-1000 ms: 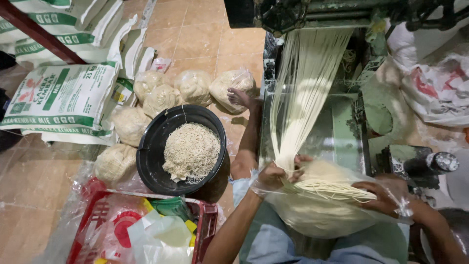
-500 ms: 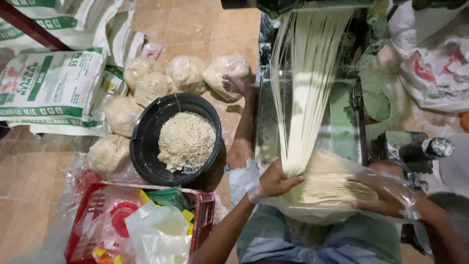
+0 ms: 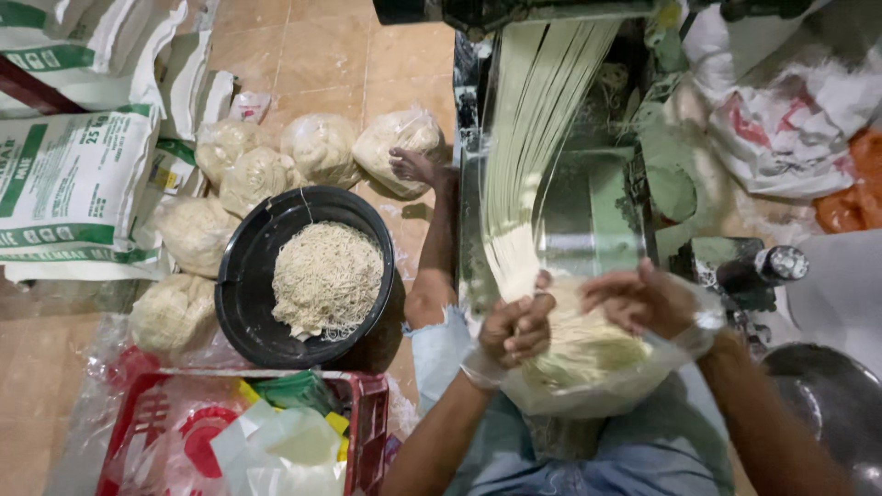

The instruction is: The person catches noodles as they emerge from a processing machine, gathers them into bundles, and places them into plastic bags by hand.

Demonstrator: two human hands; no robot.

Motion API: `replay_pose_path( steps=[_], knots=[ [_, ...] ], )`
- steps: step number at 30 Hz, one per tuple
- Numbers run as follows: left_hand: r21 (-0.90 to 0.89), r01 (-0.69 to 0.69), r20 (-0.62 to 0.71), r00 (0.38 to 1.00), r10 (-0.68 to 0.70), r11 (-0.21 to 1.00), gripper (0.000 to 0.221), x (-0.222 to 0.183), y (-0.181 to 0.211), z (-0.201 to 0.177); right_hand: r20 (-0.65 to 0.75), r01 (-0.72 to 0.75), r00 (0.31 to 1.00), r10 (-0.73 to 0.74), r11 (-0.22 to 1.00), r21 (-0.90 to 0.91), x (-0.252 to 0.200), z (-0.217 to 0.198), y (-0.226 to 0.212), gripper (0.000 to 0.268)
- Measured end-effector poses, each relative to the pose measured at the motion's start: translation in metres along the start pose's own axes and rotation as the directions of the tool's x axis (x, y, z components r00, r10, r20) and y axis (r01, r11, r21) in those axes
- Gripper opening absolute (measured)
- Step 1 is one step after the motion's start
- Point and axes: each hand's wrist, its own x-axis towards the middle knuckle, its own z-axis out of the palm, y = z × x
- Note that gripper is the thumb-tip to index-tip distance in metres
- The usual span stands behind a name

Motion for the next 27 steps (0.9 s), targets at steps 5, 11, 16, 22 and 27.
replay_pose_path(
  steps=[5,11,16,22,27],
  knots=[
    [-0.053,0.426,0.047,0.904,-0.424,0.903,0.025,0.006,-0.033,0.011,0.328,-0.258,0.922,0.207,0.959,0.118,0.041,0.072,-0.027,0.100],
    [0.854,0.514,-0.420,0.770,-0.481,0.077,0.024,-0.004,0.018,0.035,-0.170,0.395,0.916,-0.363,0.890,0.229,0.055,0.048,-0.082,0.087],
    [0.673,0.424,-0.628,0.760,-0.165,-0.606,0.022,-0.026,0.051,0.012,-0.337,0.508,0.858,-0.388,0.736,0.447,0.029,0.042,-0.081,0.063],
    [0.410,0.426,-0.802,0.590,-0.096,-0.806,0.051,-0.037,0.057,-0.006,-0.249,0.101,0.964,0.099,0.725,0.681,-0.032,0.001,0.021,0.025],
    [0.360,0.621,-0.932,0.265,-0.246,-0.696,0.125,0.000,0.050,0.076,-0.293,0.123,0.954,0.062,0.811,0.571,-0.045,0.013,-0.002,0.019]
  ],
)
